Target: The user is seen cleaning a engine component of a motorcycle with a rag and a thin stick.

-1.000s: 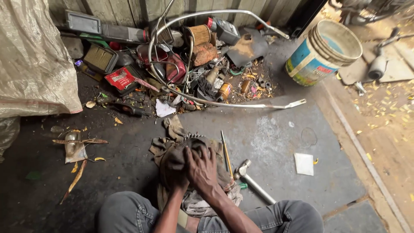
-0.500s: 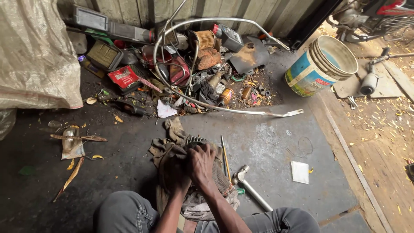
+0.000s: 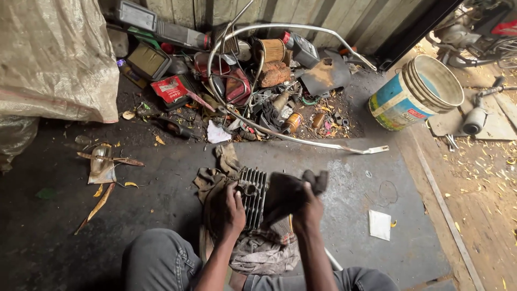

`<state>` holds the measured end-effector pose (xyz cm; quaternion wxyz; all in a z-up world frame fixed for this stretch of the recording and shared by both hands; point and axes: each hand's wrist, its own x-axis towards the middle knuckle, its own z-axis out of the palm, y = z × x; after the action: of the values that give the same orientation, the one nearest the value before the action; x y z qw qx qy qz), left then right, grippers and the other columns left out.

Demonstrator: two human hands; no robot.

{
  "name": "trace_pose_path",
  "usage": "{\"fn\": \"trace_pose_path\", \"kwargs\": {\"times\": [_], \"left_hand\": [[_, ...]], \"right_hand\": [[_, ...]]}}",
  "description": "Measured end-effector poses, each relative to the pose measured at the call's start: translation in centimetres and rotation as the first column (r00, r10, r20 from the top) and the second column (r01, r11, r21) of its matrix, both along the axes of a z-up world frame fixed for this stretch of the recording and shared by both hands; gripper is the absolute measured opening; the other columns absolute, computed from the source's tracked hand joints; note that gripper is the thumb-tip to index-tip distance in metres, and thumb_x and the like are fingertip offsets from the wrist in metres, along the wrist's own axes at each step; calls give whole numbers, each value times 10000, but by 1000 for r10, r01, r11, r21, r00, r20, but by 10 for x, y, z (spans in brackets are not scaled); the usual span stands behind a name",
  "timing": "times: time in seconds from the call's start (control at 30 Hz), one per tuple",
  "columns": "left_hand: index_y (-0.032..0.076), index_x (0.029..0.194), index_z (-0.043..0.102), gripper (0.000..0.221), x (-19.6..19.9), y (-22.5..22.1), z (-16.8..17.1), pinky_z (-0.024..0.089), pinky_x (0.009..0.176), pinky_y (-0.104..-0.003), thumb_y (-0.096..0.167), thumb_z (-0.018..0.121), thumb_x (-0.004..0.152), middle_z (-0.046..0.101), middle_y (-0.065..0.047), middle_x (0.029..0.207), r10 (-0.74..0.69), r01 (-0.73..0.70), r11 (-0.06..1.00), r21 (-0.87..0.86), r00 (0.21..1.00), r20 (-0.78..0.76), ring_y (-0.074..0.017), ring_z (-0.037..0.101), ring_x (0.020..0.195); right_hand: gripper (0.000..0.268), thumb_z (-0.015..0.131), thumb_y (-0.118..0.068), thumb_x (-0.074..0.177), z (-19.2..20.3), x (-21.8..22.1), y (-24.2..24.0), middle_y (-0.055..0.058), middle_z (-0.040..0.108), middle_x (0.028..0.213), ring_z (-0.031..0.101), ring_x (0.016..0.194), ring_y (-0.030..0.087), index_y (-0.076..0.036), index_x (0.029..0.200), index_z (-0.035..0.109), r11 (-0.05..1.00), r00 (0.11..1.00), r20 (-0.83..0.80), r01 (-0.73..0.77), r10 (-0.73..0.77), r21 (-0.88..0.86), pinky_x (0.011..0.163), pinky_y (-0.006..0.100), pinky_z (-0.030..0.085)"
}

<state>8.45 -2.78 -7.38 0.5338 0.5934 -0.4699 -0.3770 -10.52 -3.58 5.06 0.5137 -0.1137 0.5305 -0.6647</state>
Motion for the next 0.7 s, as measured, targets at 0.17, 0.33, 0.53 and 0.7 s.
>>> {"fn": "trace_pose_path", "kwargs": {"times": [0.17,0.33,0.53,0.7], "left_hand": [[48,1400,471,353,-1,5,5,478,939,-450,183,360,1094,613,-207,1251,-1,2,999,-54,1000,9,-338,611,1119],[51,1399,477,348,-2,1,1,478,967,-435,188,374,1096,621,-216,1261,18,-16,999,-30,999,42,-341,607,1160],[35,1428,475,380,2,3,13,453,1024,-443,178,385,1088,597,-236,1347,23,-20,995,-103,999,32,-356,575,1241],[24,1247,652,345,9,4,37,561,921,-376,207,386,1126,743,-174,1178,-78,83,991,105,996,-50,-279,727,1087]], "right_hand": [[286,678,-163,950,-22,-29,31,70,692,1041,658,975,246,-54,1210,631,980,986,164,16,17,-201,947,437,512],[168,647,-147,938,-26,0,34,50,736,1031,721,969,155,-14,1038,671,998,989,-142,46,-41,32,895,346,582],[244,601,-104,945,-12,59,24,207,746,999,672,917,358,-72,1156,719,892,580,-681,-351,446,286,831,576,542],[509,705,-151,793,40,100,20,81,627,1437,481,1371,304,-160,1301,693,795,-226,-951,-527,210,301,1139,574,298]]}}
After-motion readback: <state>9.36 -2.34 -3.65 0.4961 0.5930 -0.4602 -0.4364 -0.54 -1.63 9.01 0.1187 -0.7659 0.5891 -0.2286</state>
